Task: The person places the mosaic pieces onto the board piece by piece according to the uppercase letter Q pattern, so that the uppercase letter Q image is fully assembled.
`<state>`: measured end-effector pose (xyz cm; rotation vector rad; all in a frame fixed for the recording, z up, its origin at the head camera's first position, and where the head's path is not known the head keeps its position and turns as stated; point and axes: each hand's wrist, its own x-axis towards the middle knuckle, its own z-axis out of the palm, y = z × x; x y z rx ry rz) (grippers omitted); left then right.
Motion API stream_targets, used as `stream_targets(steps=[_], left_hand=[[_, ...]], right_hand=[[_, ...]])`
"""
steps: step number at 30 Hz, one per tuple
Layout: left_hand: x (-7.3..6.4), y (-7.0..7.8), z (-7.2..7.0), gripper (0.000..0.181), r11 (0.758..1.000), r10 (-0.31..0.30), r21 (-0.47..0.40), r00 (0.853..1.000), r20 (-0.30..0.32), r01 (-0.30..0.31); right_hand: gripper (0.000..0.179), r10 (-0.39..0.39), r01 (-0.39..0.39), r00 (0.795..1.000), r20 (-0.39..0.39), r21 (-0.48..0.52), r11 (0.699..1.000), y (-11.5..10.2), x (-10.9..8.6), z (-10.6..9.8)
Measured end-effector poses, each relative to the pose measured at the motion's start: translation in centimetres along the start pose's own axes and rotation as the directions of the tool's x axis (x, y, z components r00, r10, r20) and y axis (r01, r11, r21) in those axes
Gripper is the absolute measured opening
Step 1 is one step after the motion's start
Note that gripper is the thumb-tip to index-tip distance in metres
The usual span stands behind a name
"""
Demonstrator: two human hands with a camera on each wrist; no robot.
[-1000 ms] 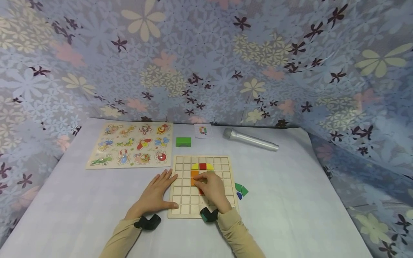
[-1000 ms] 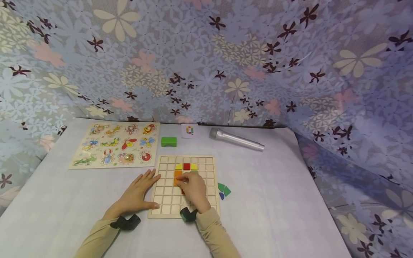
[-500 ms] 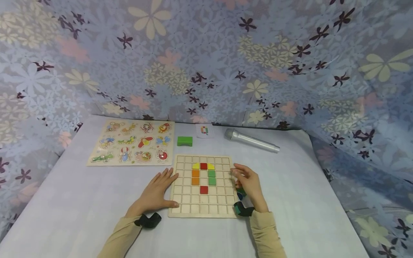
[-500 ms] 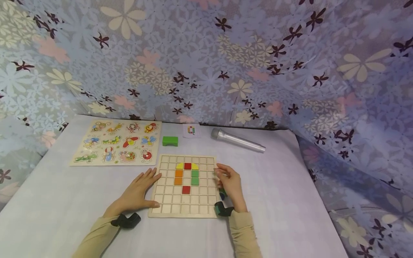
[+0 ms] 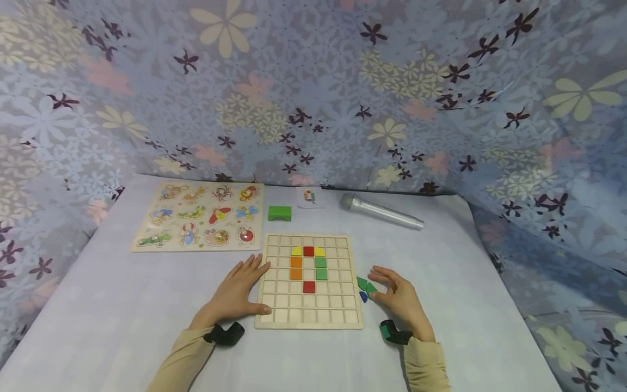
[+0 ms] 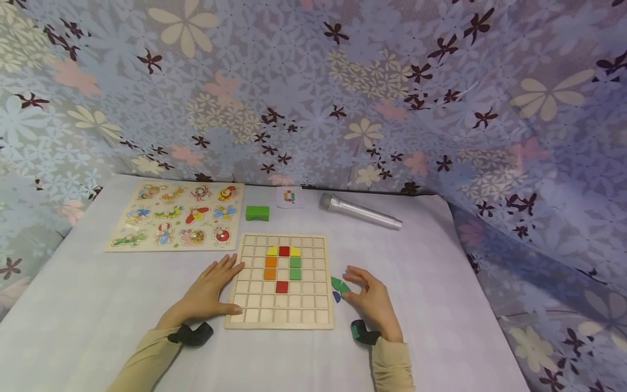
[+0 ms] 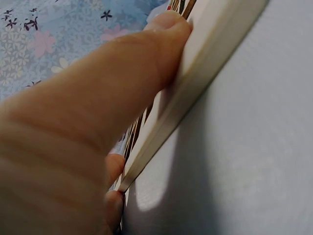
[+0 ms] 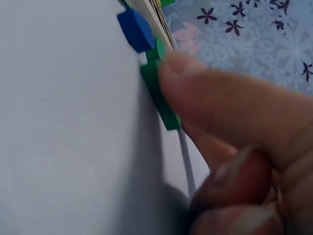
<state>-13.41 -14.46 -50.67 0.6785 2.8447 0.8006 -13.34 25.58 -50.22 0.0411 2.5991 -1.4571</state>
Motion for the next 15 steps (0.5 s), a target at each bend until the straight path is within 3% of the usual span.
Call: stream_targets(steps=[4, 11, 15], left_hand=[[0.1, 0.3, 0.1, 0.104, 1.000, -0.018, 0.005, 1.000, 0.010, 0.018], [0.0, 0.5, 0.1, 0.103, 1.000, -0.017, 0.002, 1.000, 0.006, 0.017], [0.0, 0.4, 0.0, 0.103, 1.000, -0.012, 0.002, 1.000, -0.003, 0.012]], right_hand=[[0.062, -0.017, 0.017, 1.000, -0.002, 0.001, 1.000, -0.2, -0.2, 0.2], [0.045, -0.071, 0.066, 0.995, -0.067, -0.074, 0.995, -1.0, 0.0, 1.6], [0.042, -0.067, 0.064, 0.997, -0.039, -0.085, 0.994, -1.6, 0.5, 1.7]])
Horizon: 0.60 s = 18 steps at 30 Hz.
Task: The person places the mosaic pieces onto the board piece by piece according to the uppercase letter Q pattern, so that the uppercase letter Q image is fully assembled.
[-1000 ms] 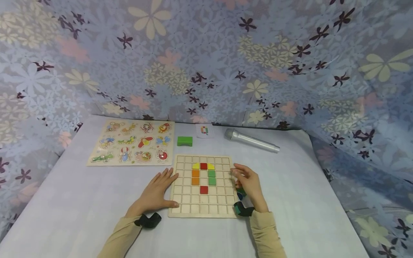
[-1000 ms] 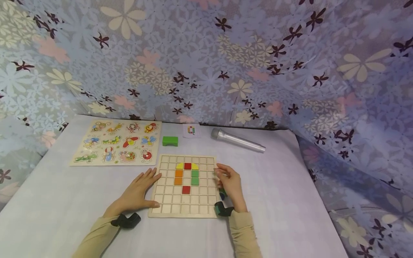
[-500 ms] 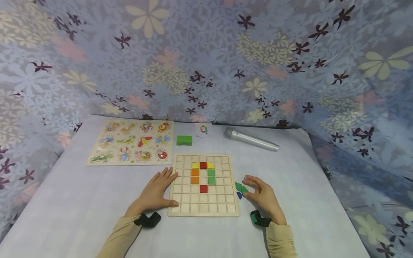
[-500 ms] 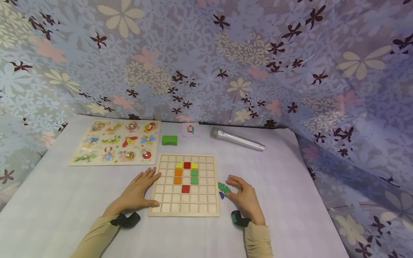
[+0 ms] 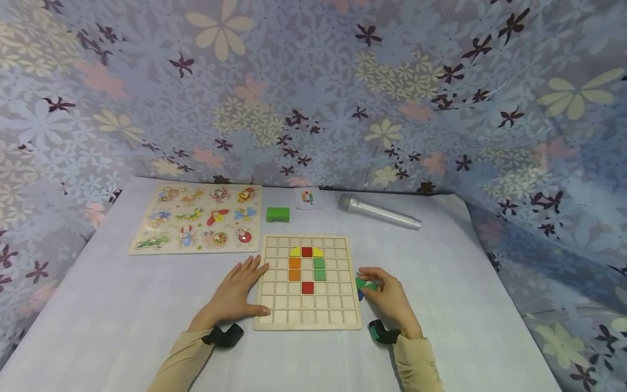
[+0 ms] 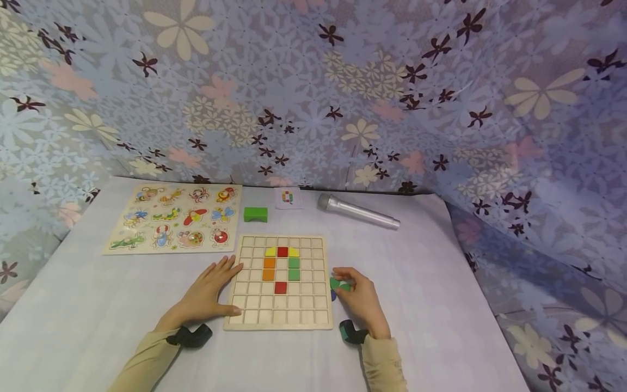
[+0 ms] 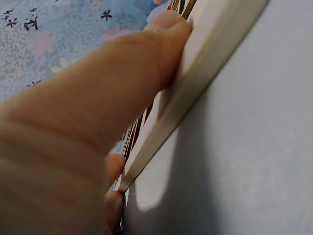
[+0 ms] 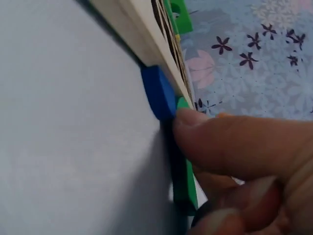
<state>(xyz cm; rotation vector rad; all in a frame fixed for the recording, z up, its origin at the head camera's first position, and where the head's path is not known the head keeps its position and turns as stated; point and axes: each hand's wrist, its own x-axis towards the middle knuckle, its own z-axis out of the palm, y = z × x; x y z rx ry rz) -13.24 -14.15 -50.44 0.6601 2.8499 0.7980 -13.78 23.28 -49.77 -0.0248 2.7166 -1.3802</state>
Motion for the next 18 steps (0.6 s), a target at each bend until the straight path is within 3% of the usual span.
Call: stream_targets(steps=[6, 10, 15, 18], left_hand=[[0.0, -0.1, 0.1, 0.104, 1.000, -0.003, 0.000, 1.000, 0.007, 0.003], [0.1, -0.1, 0.3, 0.104, 1.000, -0.011, -0.009, 1.000, 0.022, 0.012], [0.2, -0.1, 0.3, 0.104, 1.000, -0.021, -0.004, 1.000, 0.019, 0.021], [0.1, 0.0, 0.2, 0.104, 1.000, -0.025, -0.003, 1.000, 0.019, 0.025]], right_hand=[[0.027, 0.040, -0.043, 0.990, 0.136, 0.018, 0.999, 0.0, 1.1, -0.8], [0.020, 0.096, -0.109, 0.979, 0.179, 0.062, 0.992, 0.3, 1.6, -1.1], [0.030, 0.128, -0.155, 0.976, 0.175, 0.149, 0.977, 0.0, 1.9, -1.2], [0.029, 0.099, -0.123, 0.986, 0.137, 0.173, 0.977, -2.1, 1.5, -1.1]])
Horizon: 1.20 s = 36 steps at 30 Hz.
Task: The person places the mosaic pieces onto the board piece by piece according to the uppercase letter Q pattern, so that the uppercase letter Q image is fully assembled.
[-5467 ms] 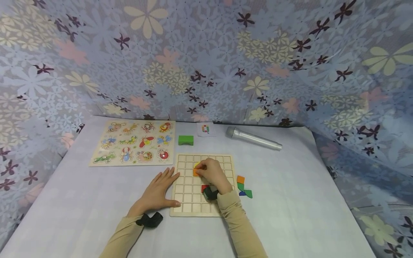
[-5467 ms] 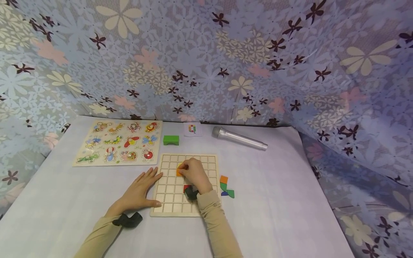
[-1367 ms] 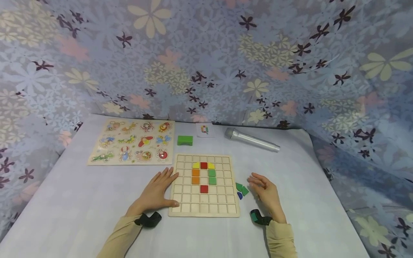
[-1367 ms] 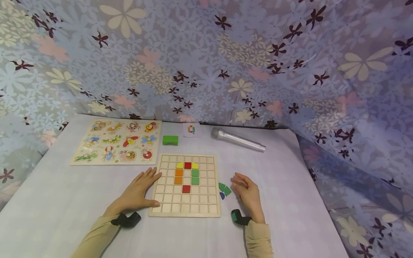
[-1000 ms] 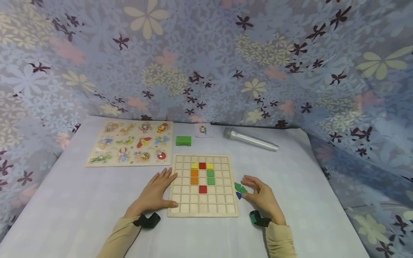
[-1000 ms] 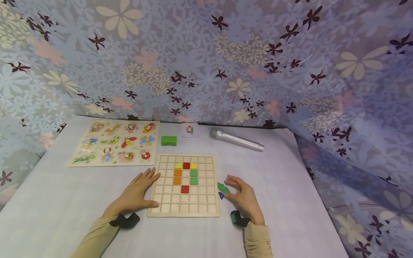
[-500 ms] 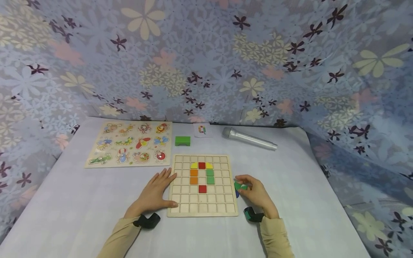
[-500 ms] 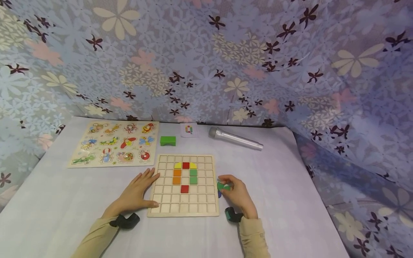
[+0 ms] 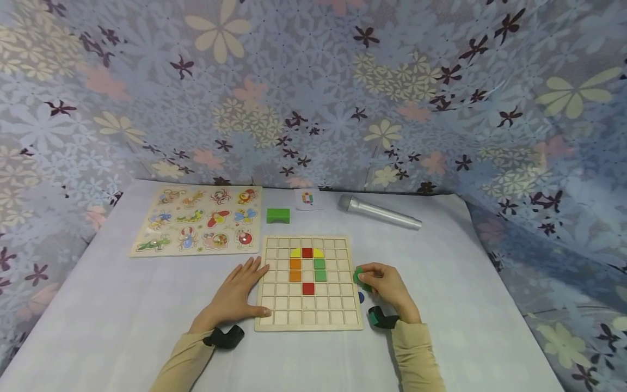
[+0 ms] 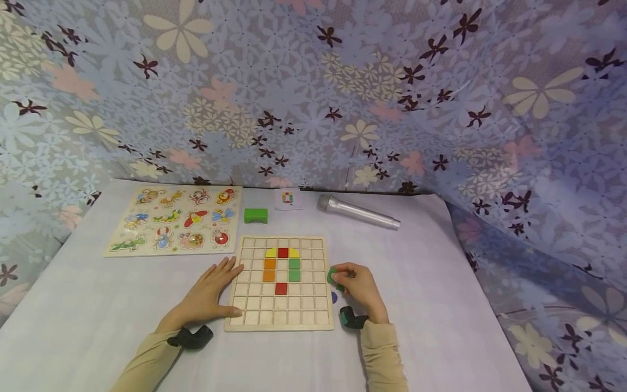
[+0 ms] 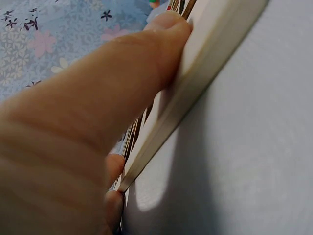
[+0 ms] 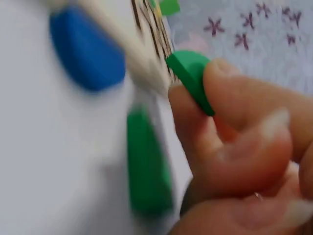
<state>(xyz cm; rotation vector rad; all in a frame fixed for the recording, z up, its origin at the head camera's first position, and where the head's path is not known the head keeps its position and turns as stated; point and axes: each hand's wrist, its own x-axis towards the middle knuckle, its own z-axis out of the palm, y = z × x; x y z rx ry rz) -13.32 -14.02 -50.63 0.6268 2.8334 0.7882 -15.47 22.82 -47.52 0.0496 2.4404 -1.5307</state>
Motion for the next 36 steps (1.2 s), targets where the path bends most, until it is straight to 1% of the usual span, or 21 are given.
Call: stream_targets(steps=[1, 2, 4, 7, 8, 10, 12, 15, 17, 20, 23, 27, 31, 36], left_hand=[[0.0, 0.0, 0.0, 0.104, 1.000, 0.001, 0.000, 1.000, 0.000, -0.001], [0.0, 0.0, 0.0, 0.104, 1.000, 0.001, 0.001, 1.000, 0.001, -0.001], [-0.1, 0.0, 0.0, 0.104, 1.000, 0.001, 0.000, 1.000, 0.002, -0.001], [-0.1, -0.1, 0.0, 0.104, 1.000, 0.008, -0.002, 1.000, -0.008, -0.008], [-0.1, -0.1, 0.0, 0.104, 1.000, 0.013, 0.000, 1.000, -0.015, -0.013], [0.0, -0.2, 0.1, 0.104, 1.000, 0.023, 0.000, 0.999, -0.025, -0.023], [0.1, -0.2, 0.1, 0.104, 1.000, 0.028, 0.000, 0.999, -0.025, -0.028], [0.2, -0.3, 0.2, 0.104, 1.000, 0.026, -0.006, 1.000, -0.006, -0.026], [0.2, -0.2, 0.2, 0.105, 1.000, 0.019, -0.011, 1.000, 0.010, -0.018], [0.1, -0.2, 0.0, 0.105, 1.000, 0.016, -0.011, 1.000, 0.005, -0.016], [0.0, -0.2, -0.1, 0.105, 1.000, 0.019, -0.015, 1.000, -0.005, -0.019], [0.0, -0.1, -0.2, 0.104, 1.000, 0.020, -0.019, 1.000, 0.005, -0.020], [0.0, -0.1, -0.2, 0.104, 1.000, 0.019, -0.012, 1.000, 0.009, -0.019], [0.0, -0.2, -0.3, 0.104, 1.000, 0.029, -0.012, 1.000, -0.007, -0.029]], right_hand=[[0.028, -0.013, 0.013, 1.000, 0.005, 0.017, 1.000, -1.0, -0.3, 0.3], [0.026, -0.025, 0.025, 1.000, 0.011, 0.038, 0.999, -1.4, -0.2, 0.8], [0.024, -0.054, 0.051, 0.997, 0.046, 0.064, 0.997, -2.2, 0.1, 1.9], [0.021, -0.093, 0.085, 0.990, 0.103, 0.085, 0.993, -2.4, 1.3, 4.0], [0.020, -0.107, 0.099, 0.988, 0.112, 0.072, 0.993, -2.3, 1.8, 4.8], [0.018, -0.133, 0.131, 0.984, 0.118, 0.020, 0.991, -3.2, 2.0, 6.2], [0.016, -0.156, 0.157, 0.981, 0.119, 0.002, 0.988, -3.8, 2.1, 7.5], [0.014, -0.154, 0.155, 0.978, 0.144, 0.004, 0.988, -4.1, 2.0, 9.1], [0.013, -0.147, 0.144, 0.975, 0.167, 0.028, 0.989, -4.1, 1.8, 9.9], [0.012, -0.160, 0.158, 0.970, 0.183, 0.026, 0.987, -4.1, 1.6, 10.6], [0.010, -0.192, 0.198, 0.968, 0.161, -0.024, 0.980, -4.0, 1.5, 11.0], [0.007, -0.205, 0.217, 0.970, 0.133, -0.088, 0.972, -4.0, 1.4, 11.3], [0.005, -0.213, 0.229, 0.969, 0.125, -0.127, 0.965, -4.0, 1.4, 11.6], [0.004, -0.254, 0.271, 0.961, 0.108, -0.194, 0.943, -4.2, 1.5, 11.8]])
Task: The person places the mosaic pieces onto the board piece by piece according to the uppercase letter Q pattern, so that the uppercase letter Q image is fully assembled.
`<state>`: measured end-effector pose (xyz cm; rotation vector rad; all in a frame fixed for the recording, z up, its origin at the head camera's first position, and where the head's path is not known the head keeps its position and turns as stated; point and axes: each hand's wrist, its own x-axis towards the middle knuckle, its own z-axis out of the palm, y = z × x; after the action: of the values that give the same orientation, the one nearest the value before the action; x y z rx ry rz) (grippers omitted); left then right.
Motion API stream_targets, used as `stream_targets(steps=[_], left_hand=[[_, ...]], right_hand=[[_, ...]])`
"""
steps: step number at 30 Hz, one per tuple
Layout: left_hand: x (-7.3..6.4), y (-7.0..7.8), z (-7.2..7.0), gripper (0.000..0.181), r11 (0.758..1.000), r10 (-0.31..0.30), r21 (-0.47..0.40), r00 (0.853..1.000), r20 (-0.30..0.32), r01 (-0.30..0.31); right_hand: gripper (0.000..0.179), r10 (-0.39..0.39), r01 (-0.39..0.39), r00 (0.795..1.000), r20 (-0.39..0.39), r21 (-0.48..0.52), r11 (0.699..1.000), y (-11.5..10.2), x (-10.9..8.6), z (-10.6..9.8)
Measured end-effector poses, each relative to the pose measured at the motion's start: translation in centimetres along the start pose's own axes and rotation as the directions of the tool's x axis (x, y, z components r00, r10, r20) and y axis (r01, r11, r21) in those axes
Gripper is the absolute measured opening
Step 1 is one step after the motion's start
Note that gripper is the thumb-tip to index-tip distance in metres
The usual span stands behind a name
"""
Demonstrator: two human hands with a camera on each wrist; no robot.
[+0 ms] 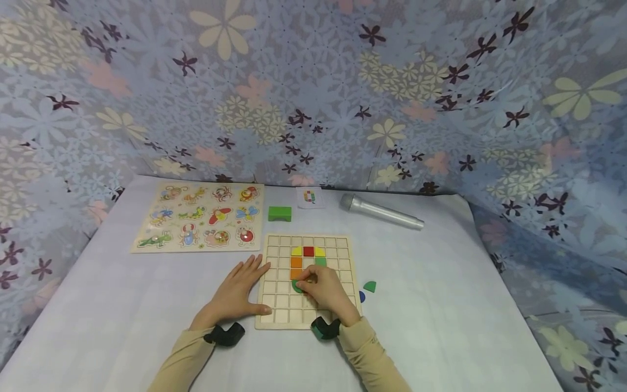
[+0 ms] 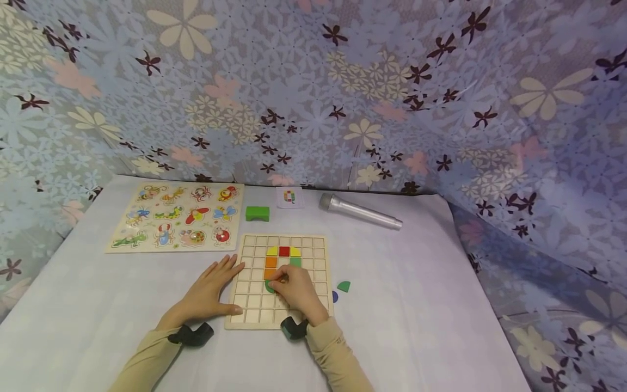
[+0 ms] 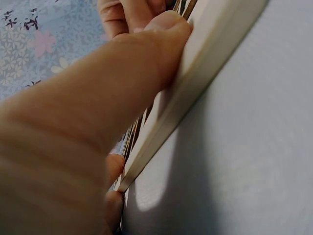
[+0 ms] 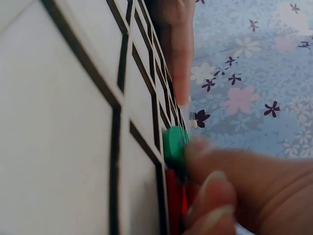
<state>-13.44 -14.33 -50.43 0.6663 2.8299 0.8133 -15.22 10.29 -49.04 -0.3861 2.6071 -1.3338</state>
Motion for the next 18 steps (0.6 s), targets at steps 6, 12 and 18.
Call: stream_targets(steps=[6, 12, 18], left_hand=[[0.0, 0.0, -0.1, 0.104, 1.000, -0.005, -0.002, 1.000, 0.004, 0.005], [0.0, -0.1, 0.0, 0.105, 1.000, -0.014, -0.002, 1.000, 0.012, 0.014], [0.2, -0.1, 0.3, 0.105, 1.000, -0.019, 0.010, 1.000, 0.005, 0.019]], right_hand=[[0.004, -0.020, 0.018, 0.999, -0.033, -0.048, 0.999, -0.1, -0.1, 0.1], [0.011, -0.027, 0.024, 0.999, 0.034, 0.090, 0.996, 0.4, -0.1, -0.5], [0.028, 0.011, -0.046, 0.994, 0.112, 0.312, 0.949, 2.2, 0.1, -4.3]])
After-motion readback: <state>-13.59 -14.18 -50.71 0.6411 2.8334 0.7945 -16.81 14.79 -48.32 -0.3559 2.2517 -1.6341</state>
